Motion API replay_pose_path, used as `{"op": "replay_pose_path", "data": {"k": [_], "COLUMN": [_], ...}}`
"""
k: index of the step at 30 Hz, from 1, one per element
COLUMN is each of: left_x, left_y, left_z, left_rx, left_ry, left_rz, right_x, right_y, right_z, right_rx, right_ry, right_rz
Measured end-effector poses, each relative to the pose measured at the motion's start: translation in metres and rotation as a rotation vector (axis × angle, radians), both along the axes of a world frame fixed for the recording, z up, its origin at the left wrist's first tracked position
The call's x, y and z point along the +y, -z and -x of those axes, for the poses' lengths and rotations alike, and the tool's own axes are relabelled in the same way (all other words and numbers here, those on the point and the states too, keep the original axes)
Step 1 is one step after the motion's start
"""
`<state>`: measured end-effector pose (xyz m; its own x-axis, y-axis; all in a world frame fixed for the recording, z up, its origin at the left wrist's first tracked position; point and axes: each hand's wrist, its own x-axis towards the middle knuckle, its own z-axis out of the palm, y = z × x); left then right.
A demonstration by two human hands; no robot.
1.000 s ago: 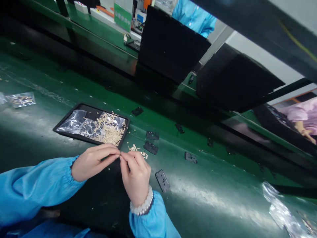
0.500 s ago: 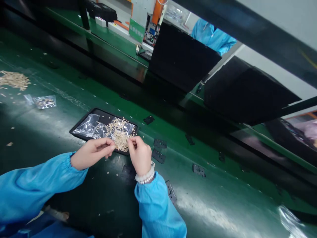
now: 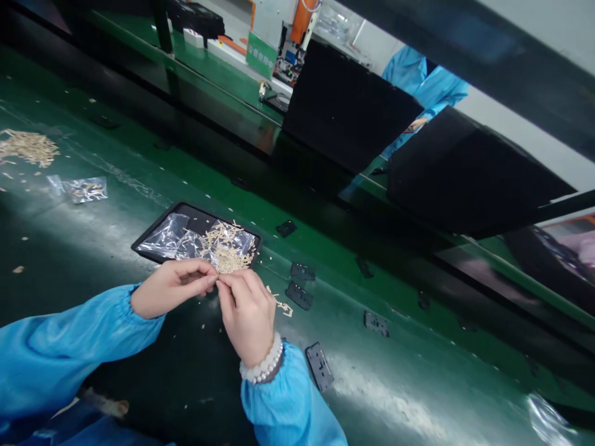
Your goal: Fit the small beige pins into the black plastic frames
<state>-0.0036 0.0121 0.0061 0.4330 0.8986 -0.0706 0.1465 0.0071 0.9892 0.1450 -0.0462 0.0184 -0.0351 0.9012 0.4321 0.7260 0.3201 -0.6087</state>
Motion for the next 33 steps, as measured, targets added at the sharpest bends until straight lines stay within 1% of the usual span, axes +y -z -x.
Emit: {"op": "replay_pose_path", "data": {"k": [3,6,9,11,12,14,16,19,21,22,24,26,28,31,33], "left_x": [-0.003,-0.006,-0.01,-0.012,-0.012,-0.012,-0.011,-0.007,-0.005,-0.004,-0.003,-0.004,-0.006,-0.011,-0.016], "left_y": [-0.002,-0.004,-0.003,-0.001,-0.001,-0.001,-0.002,-0.005,-0.008,-0.008,-0.009,-0.009,-0.008,-0.009,-0.011], "left_z": [0.0,0.0,0.0,0.001,0.001,0.001,0.001,0.001,0.001,0.001,0.0,-0.002,-0.005,-0.011,-0.016], "left_rx": [0.055,0.185,0.27,0.325,0.358,0.403,0.394,0.368,0.365,0.36,0.345,0.332,0.329,0.339,0.333], "left_ry": [0.034,0.046,0.059,0.076,0.083,0.081,0.065,0.04,0.048,0.057,0.071,0.076,0.092,0.147,0.191], "left_rz": [-0.154,-0.393,-0.657,-0.776,-0.81,-0.832,-0.8,-0.65,-0.557,-0.53,-0.514,-0.527,-0.555,-0.582,-0.585], "right_x": [-0.001,-0.002,-0.004,-0.005,-0.005,-0.004,0.001,0.014,0.023,0.027,0.031,0.028,0.019,0.002,-0.01], "right_y": [0.003,0.004,0.006,0.007,0.008,0.009,0.01,0.014,0.019,0.021,0.025,0.026,0.023,0.018,0.016], "right_z": [-0.001,-0.003,-0.004,-0.002,-0.001,0.001,0.001,-0.008,-0.017,-0.022,-0.028,-0.03,-0.03,-0.028,-0.027], "right_rx": [0.019,-0.005,-0.071,-0.129,-0.149,-0.141,-0.049,0.147,0.163,0.134,0.075,0.125,0.31,0.684,0.886], "right_ry": [0.013,0.037,0.047,0.058,0.071,0.098,0.13,0.228,0.268,0.253,0.159,0.07,0.034,0.042,0.048], "right_rz": [-0.006,-0.035,-0.048,-0.058,-0.066,-0.058,-0.015,0.07,0.142,0.181,0.224,0.229,0.288,0.479,0.558]}}
